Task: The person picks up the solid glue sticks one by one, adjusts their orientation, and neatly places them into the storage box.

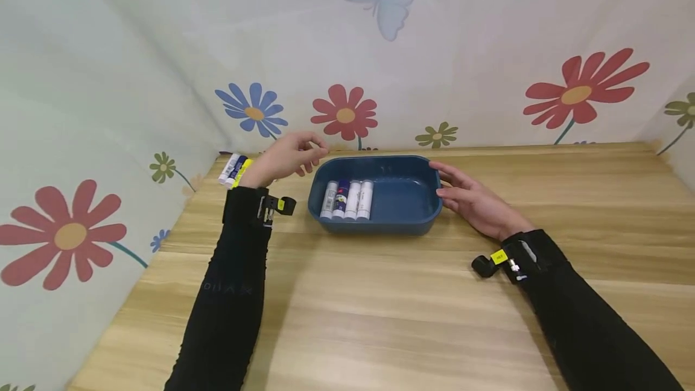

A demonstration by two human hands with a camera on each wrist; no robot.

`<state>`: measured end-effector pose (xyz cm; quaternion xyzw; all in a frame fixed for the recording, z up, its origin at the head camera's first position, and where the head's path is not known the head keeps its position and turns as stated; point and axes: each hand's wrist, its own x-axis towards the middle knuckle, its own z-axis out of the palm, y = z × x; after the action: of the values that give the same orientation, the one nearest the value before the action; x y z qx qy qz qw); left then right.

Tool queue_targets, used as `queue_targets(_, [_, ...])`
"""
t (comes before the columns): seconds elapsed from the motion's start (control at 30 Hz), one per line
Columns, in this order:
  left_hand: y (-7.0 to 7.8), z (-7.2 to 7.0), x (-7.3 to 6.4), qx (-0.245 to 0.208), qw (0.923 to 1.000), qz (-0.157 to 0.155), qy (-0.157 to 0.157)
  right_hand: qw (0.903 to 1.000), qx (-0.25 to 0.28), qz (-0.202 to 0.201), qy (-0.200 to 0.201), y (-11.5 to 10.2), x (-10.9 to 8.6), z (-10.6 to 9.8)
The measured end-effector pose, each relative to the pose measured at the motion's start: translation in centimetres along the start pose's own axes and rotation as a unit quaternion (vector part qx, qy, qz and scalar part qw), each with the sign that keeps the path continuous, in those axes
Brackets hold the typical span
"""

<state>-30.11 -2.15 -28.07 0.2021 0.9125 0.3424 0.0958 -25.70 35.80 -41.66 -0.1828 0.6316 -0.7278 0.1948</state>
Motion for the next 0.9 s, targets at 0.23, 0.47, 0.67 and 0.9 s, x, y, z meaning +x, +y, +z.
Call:
queue_targets(0.23, [-2.6,0.0,-1.1,-0.048,0.9984,-0.023,0.021,0.9999,0.011,0.001,-0.012,1.2,0.8,0.8])
queue_targets(0.47, [-3.3,-0.4,-0.1,-0.088,0.9955,-0.012,0.031,0.9998,0.016,-0.006,-0.01,0.5,0.3,0.1])
queue_targets(0.67, [-3.2,-0.4,0.4,-0.088,0.9955,-0.019,0.028,0.9998,0.014,-0.007,-0.013,0.2,-0.1,0.0])
queue_targets(0.9, [-4.0,-0.8,0.1,-0.095,0.9944,-0.027,0.038,0.9995,0.023,-0.011,-0.016,0.2,0.3,0.1])
